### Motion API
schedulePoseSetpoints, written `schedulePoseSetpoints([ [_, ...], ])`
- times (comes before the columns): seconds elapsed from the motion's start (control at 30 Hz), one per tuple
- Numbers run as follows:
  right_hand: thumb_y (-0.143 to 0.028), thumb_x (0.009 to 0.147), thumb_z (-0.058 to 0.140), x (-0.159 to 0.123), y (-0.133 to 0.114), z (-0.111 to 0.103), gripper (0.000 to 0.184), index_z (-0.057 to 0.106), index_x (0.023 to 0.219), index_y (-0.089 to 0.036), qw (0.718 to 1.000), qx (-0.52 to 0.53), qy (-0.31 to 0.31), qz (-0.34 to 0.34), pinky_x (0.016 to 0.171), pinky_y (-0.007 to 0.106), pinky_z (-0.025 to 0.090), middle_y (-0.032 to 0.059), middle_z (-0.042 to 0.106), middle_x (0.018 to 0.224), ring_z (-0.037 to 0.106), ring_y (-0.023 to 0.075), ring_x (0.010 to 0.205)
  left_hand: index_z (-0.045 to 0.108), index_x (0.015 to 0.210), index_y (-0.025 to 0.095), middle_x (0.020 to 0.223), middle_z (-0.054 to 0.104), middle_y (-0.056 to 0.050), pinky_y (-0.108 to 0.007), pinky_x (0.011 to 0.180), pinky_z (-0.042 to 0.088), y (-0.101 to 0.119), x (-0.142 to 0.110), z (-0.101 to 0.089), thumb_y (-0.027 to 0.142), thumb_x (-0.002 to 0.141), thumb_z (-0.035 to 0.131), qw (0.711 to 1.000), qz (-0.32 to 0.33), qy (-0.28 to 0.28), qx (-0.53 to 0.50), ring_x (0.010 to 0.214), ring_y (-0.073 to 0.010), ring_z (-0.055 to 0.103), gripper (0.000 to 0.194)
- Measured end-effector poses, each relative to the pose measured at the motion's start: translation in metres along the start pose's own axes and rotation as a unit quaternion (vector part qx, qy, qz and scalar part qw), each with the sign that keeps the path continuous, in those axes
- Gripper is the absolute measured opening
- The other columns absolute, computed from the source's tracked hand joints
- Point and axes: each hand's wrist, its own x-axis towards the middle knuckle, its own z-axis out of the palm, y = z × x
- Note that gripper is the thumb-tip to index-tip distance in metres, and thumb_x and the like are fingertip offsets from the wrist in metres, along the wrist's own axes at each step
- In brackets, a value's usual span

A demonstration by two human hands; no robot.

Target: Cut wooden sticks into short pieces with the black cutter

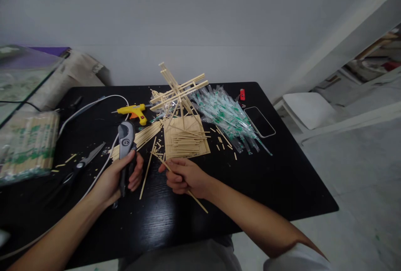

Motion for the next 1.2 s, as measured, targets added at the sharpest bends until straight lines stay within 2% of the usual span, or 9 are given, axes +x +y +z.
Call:
schedulePoseSetpoints([
  [0.1, -0.044, 0.093, 0.070, 0.001, 0.001, -0.001, 0.027, 0.064, 0.094, -0.017, 1.000, -0.009, 0.001, -0.004, 0.037, 0.019, 0.010, -0.0118, 0.037, 0.050, 0.016, 0.0055, 0.040, 0.063, 0.072, 0.015, 0.054, 0.056, 0.000, -0.024, 0.048, 0.046, 0.000, 0.000, -0.001, 0.054, 0.091, 0.062, 1.000, 0.016, 0.002, 0.026, 0.047, -0.0123, 0.053, 0.043],
  [0.2, -0.045, 0.094, 0.069, 0.003, 0.004, -0.001, 0.028, 0.064, 0.093, -0.017, 1.000, -0.020, -0.004, 0.001, 0.037, 0.019, 0.011, -0.0108, 0.040, 0.051, 0.019, 0.0054, 0.040, 0.065, 0.070, 0.014, 0.061, 0.058, -0.001, -0.023, 0.054, 0.046, 0.000, 0.001, -0.002, 0.052, 0.089, 0.065, 0.998, 0.034, 0.009, 0.061, 0.055, -0.0120, 0.055, 0.043],
  [0.47, -0.045, 0.088, 0.075, 0.002, 0.008, 0.002, 0.033, 0.065, 0.092, -0.014, 0.997, -0.061, -0.007, 0.046, 0.040, 0.020, 0.015, -0.0106, 0.041, 0.053, 0.025, 0.0038, 0.041, 0.066, 0.069, 0.014, 0.062, 0.053, 0.000, -0.021, 0.052, 0.039, -0.003, -0.001, -0.004, 0.059, 0.083, 0.069, 0.991, 0.032, 0.039, 0.121, 0.058, -0.0114, 0.049, 0.047],
  [0.8, -0.045, 0.089, 0.073, 0.004, 0.011, 0.000, 0.031, 0.067, 0.094, -0.015, 0.996, -0.078, 0.005, 0.053, 0.041, 0.021, 0.015, -0.0089, 0.044, 0.056, 0.029, 0.0043, 0.043, 0.069, 0.074, 0.014, 0.065, 0.055, 0.000, -0.020, 0.052, 0.039, -0.004, 0.000, -0.001, 0.060, 0.080, 0.073, 0.988, 0.047, 0.061, 0.130, 0.059, -0.0106, 0.050, 0.046],
  [0.97, -0.045, 0.089, 0.074, 0.004, 0.014, 0.001, 0.035, 0.069, 0.105, -0.015, 0.994, -0.088, 0.008, 0.062, 0.044, 0.023, 0.014, -0.0086, 0.046, 0.059, 0.029, 0.0044, 0.044, 0.070, 0.076, 0.014, 0.061, 0.058, -0.001, -0.021, 0.053, 0.043, -0.004, -0.002, 0.000, 0.060, 0.083, 0.070, 0.991, 0.047, 0.022, 0.127, 0.058, -0.0117, 0.053, 0.047],
  [1.2, -0.046, 0.083, 0.081, 0.001, 0.017, 0.002, 0.039, 0.069, 0.103, -0.014, 0.987, -0.120, -0.037, 0.096, 0.045, 0.024, 0.014, -0.0116, 0.038, 0.055, 0.027, 0.0045, 0.044, 0.068, 0.077, 0.014, 0.061, 0.063, -0.002, -0.023, 0.048, 0.048, -0.004, -0.005, 0.002, 0.064, 0.082, 0.069, 0.994, 0.011, -0.030, 0.107, 0.054, -0.0151, 0.062, 0.050],
])
